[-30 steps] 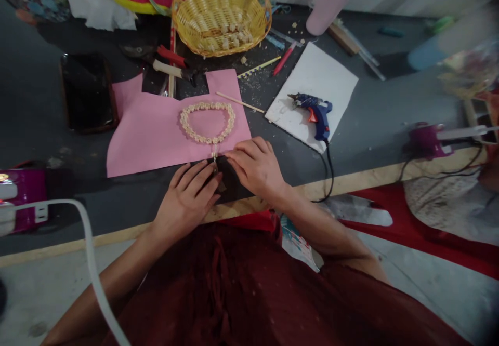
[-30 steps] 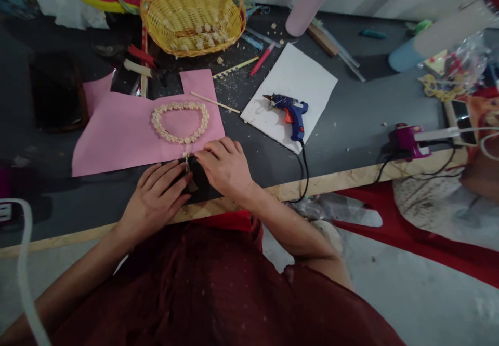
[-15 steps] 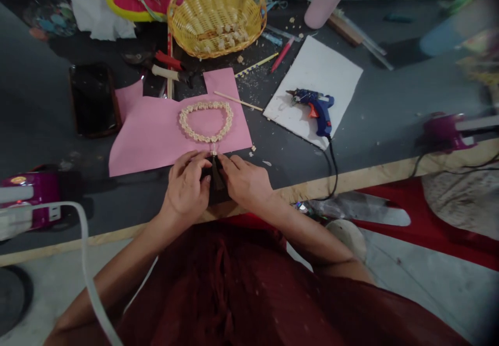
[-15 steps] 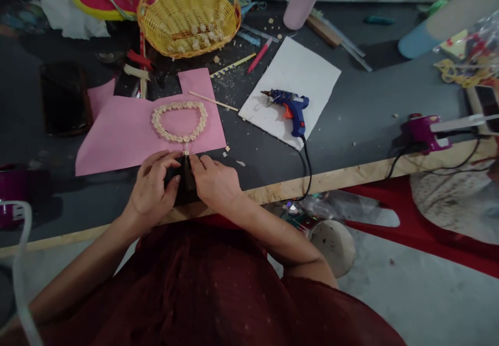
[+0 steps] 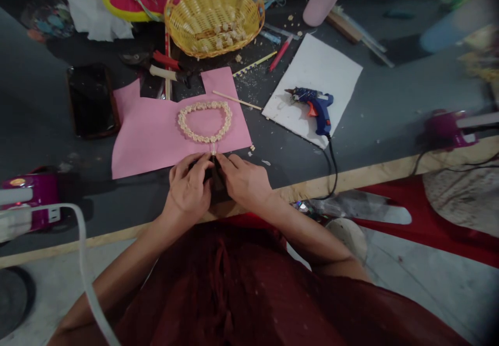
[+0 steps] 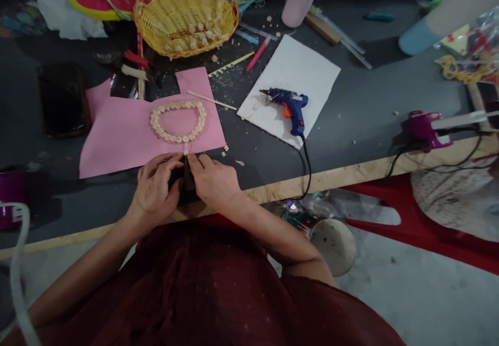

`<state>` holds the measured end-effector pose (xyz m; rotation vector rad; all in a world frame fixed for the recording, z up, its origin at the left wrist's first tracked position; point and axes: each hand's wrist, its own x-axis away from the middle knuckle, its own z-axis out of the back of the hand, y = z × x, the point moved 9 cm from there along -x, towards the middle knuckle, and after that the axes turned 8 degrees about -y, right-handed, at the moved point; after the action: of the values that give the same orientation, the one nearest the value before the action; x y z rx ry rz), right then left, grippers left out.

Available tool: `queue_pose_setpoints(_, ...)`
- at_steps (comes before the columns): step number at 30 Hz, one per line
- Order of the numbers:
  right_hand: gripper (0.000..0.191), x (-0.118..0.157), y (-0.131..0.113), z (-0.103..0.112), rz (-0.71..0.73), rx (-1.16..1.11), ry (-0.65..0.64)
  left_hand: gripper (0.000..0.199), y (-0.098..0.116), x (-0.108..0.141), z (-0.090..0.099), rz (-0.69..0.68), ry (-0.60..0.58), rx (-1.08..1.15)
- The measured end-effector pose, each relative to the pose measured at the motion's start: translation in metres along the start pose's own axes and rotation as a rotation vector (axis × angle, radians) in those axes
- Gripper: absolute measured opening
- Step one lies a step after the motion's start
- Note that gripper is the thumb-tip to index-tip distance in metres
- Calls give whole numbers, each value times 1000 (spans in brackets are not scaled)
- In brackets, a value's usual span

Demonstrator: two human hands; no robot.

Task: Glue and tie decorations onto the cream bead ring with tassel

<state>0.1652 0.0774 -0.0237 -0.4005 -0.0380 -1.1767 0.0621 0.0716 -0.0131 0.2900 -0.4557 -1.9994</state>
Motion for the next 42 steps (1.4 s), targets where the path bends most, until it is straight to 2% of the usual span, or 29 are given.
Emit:
queue_pose_setpoints(4,44,3,3,3,5,-36,19,33,3,3,2,-39,17,-16)
queue_pose_setpoints(7,34,9,3,6,10,-56,38,32,4,9,2,-70,16,-15)
queue_pose_setpoints(11,33,14,-5,5,46,9,74,32,2,17,4,-76,29,-2)
queue_pose_setpoints(15,19,14,-8,4,68,40,114,36,2,19,6,-96,45,-8)
queue_pose_setpoints(18,15,15,-4,7,66,26,112,40,6,18,4,-137,25,-34)
queue_pose_setpoints(25,21,23,10,24,47,19,121,50,12,15,0,-146,-48,-121)
queue_pose_setpoints(31,19,26,-13,14,269,74,69,54,15,11,2,-148,-46,-224)
queue_pose_setpoints(36,19,28,-15,8,268,82,42,53,14,8,-1,-142,-65,-332)
queue_pose_setpoints(42,22,30,-11,13,267,24,78,51,13,9,-3,-143,-85,-371)
